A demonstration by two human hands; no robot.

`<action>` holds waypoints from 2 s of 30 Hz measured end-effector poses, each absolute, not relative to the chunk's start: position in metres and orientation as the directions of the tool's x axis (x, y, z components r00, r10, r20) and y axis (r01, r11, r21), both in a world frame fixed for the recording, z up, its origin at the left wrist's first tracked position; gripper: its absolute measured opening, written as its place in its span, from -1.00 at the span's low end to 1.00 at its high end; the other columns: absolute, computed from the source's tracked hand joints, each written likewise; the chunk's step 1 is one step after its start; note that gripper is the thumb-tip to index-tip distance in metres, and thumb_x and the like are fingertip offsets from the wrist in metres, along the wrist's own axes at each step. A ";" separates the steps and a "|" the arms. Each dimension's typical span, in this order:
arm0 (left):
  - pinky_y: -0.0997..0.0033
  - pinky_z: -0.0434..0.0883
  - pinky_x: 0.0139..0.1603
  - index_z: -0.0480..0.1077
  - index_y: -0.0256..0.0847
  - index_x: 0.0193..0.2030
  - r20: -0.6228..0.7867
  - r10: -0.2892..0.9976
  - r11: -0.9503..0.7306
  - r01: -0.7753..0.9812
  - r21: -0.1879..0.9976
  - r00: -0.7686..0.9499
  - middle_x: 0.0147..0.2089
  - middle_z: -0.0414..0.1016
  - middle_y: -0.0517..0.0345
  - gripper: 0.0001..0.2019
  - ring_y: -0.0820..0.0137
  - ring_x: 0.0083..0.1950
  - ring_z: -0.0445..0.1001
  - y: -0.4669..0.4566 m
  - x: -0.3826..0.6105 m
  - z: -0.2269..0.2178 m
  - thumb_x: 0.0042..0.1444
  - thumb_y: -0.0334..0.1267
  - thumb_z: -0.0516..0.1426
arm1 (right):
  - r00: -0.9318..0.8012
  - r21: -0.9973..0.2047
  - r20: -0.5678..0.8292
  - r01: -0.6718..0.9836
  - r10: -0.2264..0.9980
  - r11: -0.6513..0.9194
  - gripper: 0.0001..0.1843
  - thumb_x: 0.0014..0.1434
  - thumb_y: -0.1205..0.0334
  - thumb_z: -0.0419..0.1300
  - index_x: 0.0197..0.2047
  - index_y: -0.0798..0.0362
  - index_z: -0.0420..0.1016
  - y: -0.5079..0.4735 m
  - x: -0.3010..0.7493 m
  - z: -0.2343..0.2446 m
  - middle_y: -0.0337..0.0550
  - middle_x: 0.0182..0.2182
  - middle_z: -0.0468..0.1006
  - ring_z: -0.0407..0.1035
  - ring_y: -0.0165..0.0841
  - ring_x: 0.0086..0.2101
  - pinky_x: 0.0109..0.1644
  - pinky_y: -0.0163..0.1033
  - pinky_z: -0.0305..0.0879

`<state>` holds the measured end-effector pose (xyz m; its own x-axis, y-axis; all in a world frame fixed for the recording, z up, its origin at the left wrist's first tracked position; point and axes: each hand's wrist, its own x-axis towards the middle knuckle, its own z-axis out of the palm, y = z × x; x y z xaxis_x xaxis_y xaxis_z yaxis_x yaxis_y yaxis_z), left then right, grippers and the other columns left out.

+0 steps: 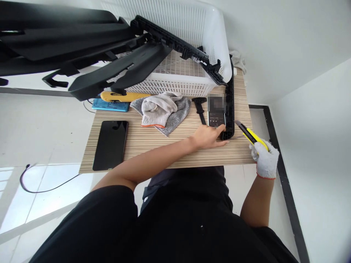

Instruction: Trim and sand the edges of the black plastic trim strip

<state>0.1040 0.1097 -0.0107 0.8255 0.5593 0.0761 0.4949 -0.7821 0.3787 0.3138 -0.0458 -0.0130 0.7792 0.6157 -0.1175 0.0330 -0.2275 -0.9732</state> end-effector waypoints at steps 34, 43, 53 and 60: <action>-0.09 0.15 0.40 0.21 -0.16 0.46 0.272 0.648 -0.732 0.483 0.481 0.711 0.39 0.29 -0.18 -0.44 -0.03 0.41 0.20 0.182 0.113 0.000 0.36 -0.12 0.02 | 0.799 -0.977 -0.167 -0.057 0.578 -0.203 -0.65 -0.05 0.08 0.42 -0.21 0.07 0.59 -0.045 0.318 -0.018 -0.25 -0.53 0.57 0.24 -0.54 -0.67 -0.66 -0.44 0.09; -0.19 0.04 0.49 0.16 -0.31 0.47 0.043 0.500 -0.755 0.411 0.511 0.865 0.54 0.05 -0.35 0.06 -0.21 0.57 -0.04 0.243 0.199 -0.005 -0.12 0.12 0.40 | 0.781 -0.975 -0.160 -0.028 0.604 -0.223 -0.64 -0.04 0.05 0.42 -0.21 0.08 0.59 -0.046 0.316 -0.017 -0.25 -0.56 0.55 0.24 -0.51 -0.69 -0.69 -0.43 0.06; -0.19 0.22 0.40 0.42 -0.28 0.28 0.094 0.500 -0.762 0.386 0.520 0.861 0.34 0.40 -0.22 -0.26 -0.19 0.41 0.29 0.247 0.201 -0.008 0.00 0.03 0.37 | 0.763 -0.959 -0.192 -0.012 0.617 -0.284 -0.61 -0.04 0.05 0.45 -0.18 0.08 0.62 -0.041 0.317 -0.016 -0.22 -0.55 0.57 0.21 -0.53 -0.68 -0.70 -0.44 0.06; -0.28 0.17 0.42 0.35 -0.32 0.32 0.114 0.460 -0.765 0.329 0.553 0.880 0.38 0.34 -0.30 -0.03 -0.31 0.43 0.21 0.253 0.204 -0.020 -0.19 0.17 0.44 | 0.773 -0.960 -0.159 0.025 0.614 -0.280 -0.64 -0.03 0.07 0.46 -0.19 0.08 0.62 -0.041 0.316 -0.017 -0.22 -0.54 0.57 0.21 -0.53 -0.67 -0.70 -0.45 0.07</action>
<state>0.2041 0.2533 -0.0201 0.8804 0.4603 0.1139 0.3287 -0.7655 0.5532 0.3160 -0.0409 -0.0173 0.7731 0.6141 -0.1589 0.0254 -0.2802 -0.9596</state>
